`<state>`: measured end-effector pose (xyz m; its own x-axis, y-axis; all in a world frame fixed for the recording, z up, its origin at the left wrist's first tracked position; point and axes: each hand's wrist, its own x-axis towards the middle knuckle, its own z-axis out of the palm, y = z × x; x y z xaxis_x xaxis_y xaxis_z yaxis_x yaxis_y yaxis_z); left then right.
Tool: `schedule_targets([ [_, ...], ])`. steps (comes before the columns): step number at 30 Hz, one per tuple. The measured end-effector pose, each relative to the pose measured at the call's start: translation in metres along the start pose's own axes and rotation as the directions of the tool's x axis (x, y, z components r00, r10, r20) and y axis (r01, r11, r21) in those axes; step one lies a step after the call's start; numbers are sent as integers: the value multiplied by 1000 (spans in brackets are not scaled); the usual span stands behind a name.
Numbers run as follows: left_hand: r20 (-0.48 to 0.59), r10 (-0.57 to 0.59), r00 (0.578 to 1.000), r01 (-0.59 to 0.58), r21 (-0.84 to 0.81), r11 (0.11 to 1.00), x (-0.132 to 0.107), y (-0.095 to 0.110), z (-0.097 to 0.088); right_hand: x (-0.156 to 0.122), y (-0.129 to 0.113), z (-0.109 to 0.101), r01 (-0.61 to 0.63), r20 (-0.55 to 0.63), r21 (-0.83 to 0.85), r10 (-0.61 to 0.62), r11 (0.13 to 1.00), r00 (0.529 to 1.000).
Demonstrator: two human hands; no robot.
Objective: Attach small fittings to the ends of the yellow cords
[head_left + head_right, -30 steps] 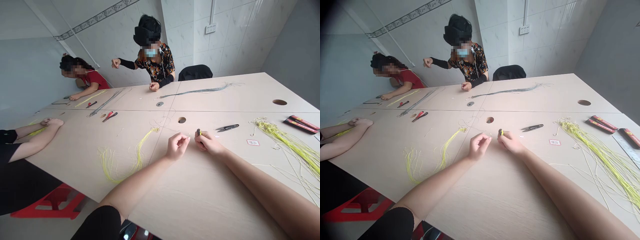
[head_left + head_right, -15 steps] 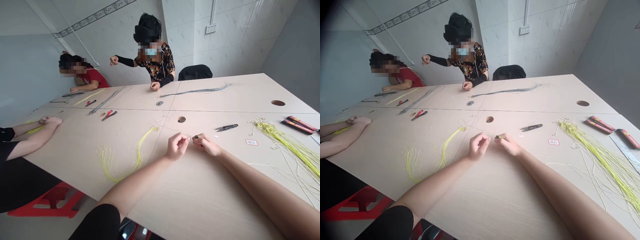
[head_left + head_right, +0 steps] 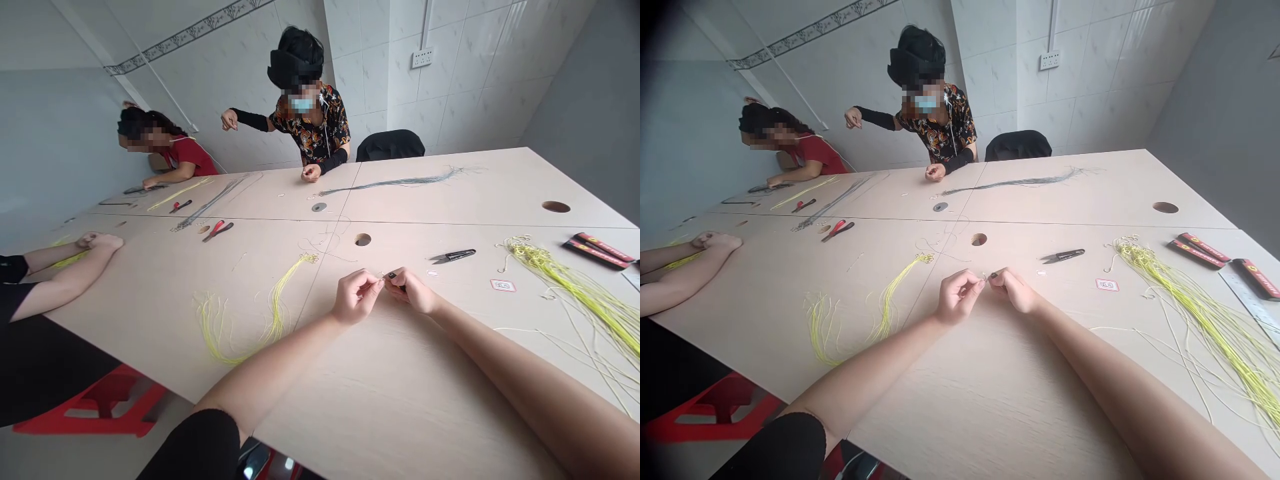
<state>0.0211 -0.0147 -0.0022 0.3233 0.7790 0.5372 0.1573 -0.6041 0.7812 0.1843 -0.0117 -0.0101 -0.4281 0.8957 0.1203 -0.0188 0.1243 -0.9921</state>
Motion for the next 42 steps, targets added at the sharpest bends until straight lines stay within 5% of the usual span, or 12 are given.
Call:
schedule_targets([
  [5,-36,79,996,-79,-25,997,1,0,1,1,0,2,-23,-40,7,23,1000,999],
  [16,-11,-63,998,61,-85,994,0,-4,3,-1,-2,3,-51,-52,-53,48,997,998],
  [42,-8,1,1000,-1,-68,998,0,-4,2,0,-5,4,-52,-46,-120,47,991,998],
])
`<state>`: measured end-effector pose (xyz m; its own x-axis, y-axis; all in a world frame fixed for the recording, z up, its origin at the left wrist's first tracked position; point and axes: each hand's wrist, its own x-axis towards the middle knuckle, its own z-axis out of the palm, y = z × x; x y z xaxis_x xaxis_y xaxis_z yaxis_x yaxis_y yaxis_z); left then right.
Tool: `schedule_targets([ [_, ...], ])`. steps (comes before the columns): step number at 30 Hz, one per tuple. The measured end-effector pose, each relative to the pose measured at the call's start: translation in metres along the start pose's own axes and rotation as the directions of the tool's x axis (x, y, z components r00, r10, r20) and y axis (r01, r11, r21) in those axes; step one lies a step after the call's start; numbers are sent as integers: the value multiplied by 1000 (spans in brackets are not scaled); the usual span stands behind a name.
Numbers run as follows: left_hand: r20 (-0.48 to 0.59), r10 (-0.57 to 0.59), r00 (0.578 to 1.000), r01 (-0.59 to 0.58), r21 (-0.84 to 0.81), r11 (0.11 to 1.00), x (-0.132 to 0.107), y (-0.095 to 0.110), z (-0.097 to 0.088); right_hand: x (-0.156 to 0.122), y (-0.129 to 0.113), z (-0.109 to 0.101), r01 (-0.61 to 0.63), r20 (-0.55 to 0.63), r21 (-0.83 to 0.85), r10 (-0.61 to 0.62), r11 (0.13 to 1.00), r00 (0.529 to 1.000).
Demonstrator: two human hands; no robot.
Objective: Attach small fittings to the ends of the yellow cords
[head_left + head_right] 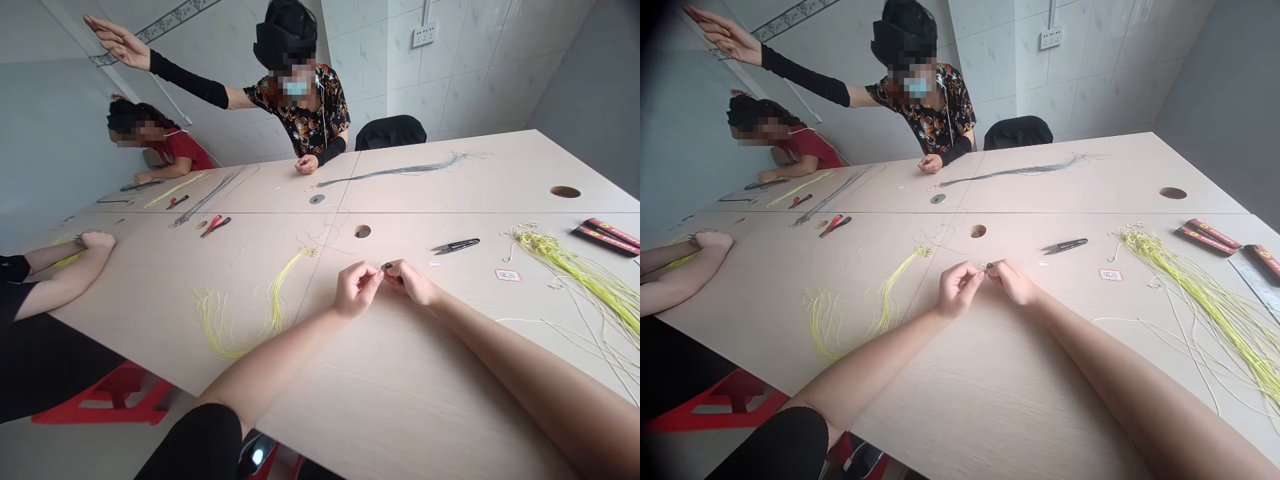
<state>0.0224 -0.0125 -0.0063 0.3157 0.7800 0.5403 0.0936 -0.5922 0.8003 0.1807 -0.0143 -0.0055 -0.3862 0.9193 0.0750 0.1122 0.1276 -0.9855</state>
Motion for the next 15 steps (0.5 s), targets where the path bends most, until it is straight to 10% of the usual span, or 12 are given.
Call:
schedule_targets([
  [15,15,-14,1000,13,31,999,0,2,-1,0,-3,1,-13,-4,9,13,1000,1000],
])
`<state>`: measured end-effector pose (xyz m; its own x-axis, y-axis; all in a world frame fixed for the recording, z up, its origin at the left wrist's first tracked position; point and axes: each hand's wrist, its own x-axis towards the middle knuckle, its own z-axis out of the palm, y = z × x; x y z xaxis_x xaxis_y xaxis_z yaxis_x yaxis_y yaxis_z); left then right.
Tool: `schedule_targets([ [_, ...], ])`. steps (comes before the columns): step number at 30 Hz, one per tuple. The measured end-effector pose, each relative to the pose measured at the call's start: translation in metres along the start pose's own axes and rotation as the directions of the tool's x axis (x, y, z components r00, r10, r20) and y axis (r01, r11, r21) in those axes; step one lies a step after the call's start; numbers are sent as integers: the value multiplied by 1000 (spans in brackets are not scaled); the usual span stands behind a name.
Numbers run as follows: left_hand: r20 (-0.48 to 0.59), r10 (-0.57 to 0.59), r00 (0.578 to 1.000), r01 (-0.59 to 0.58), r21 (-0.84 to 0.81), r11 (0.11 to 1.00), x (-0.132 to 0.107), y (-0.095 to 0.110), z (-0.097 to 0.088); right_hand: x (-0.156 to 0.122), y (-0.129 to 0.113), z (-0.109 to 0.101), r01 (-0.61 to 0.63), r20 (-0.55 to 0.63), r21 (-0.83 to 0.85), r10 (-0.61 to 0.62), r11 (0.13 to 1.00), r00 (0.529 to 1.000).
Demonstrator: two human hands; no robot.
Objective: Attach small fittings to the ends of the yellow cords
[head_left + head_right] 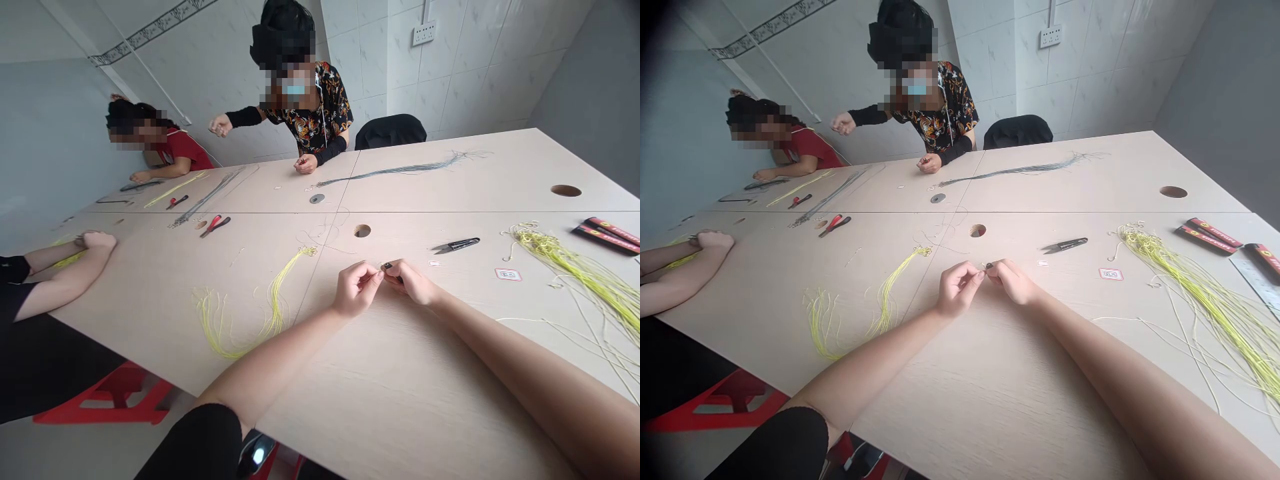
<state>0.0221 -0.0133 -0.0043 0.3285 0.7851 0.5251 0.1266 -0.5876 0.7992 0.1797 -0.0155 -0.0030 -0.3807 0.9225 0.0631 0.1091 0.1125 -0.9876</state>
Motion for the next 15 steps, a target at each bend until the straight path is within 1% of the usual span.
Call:
schedule_targets([
  [10,2,14,1000,-14,-2,1000,0,0,0,0,-2,1,-8,2,-13,8,1000,1000],
  [15,6,1,1000,-1,8,1000,0,-1,-1,-1,-6,1,0,-8,-19,-1,1000,1000],
])
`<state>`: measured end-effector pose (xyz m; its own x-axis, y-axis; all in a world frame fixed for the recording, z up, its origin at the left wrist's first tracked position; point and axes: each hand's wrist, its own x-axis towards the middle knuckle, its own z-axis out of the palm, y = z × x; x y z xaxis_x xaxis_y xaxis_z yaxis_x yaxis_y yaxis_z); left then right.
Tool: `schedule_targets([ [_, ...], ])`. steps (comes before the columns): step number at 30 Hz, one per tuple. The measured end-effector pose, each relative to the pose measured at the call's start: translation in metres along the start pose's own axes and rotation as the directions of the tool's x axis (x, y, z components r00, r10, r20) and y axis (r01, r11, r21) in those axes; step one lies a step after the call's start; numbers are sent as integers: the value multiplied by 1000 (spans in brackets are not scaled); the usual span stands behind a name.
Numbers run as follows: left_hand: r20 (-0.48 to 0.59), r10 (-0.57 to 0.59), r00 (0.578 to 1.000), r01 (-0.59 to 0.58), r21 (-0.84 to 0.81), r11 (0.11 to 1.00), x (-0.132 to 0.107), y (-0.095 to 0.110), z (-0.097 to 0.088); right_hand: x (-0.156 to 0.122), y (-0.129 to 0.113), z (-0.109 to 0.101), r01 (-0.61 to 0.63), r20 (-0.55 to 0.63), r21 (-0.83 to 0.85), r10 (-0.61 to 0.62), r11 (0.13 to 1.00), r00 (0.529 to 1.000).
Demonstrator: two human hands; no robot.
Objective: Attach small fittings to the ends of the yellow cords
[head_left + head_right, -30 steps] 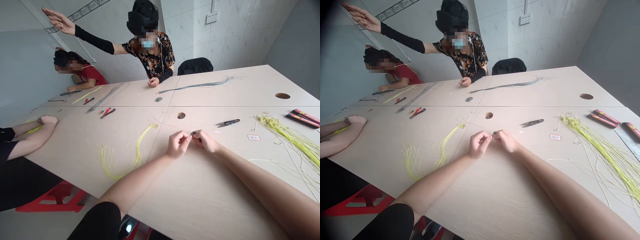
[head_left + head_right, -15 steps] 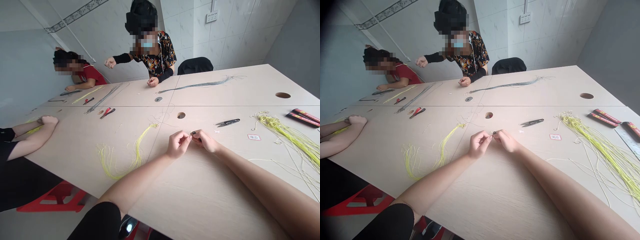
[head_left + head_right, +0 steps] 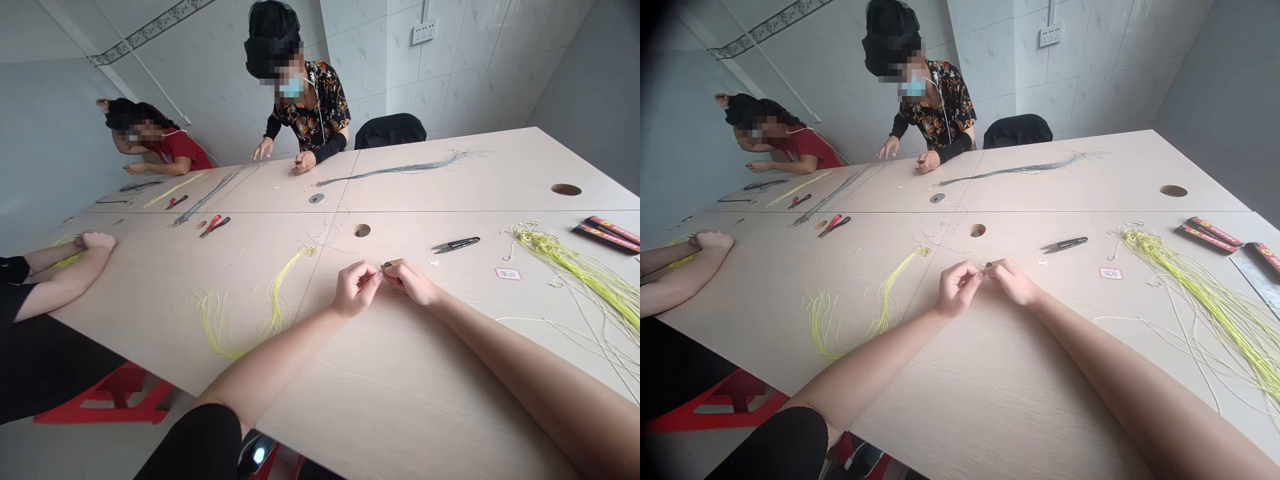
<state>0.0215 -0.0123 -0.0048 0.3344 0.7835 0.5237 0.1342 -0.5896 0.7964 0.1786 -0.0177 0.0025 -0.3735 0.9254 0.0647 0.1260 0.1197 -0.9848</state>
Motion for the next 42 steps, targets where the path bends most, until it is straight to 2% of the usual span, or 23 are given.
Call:
schedule_targets([
  [5,-10,6,1000,-6,-12,1000,0,0,0,0,2,0,10,-25,57,-9,998,1000],
  [14,-7,-1,1000,0,-19,1000,0,0,0,0,10,0,36,-34,14,-36,999,999],
  [25,-2,-5,1000,5,-11,1000,0,1,0,0,4,1,27,-31,2,-27,1000,999],
  [35,-12,20,1000,-20,-9,1000,0,1,0,0,10,1,41,-44,42,-39,998,998],
  [42,1,8,1000,-8,-9,1000,0,1,0,-1,4,2,28,-36,-3,-28,1000,999],
])
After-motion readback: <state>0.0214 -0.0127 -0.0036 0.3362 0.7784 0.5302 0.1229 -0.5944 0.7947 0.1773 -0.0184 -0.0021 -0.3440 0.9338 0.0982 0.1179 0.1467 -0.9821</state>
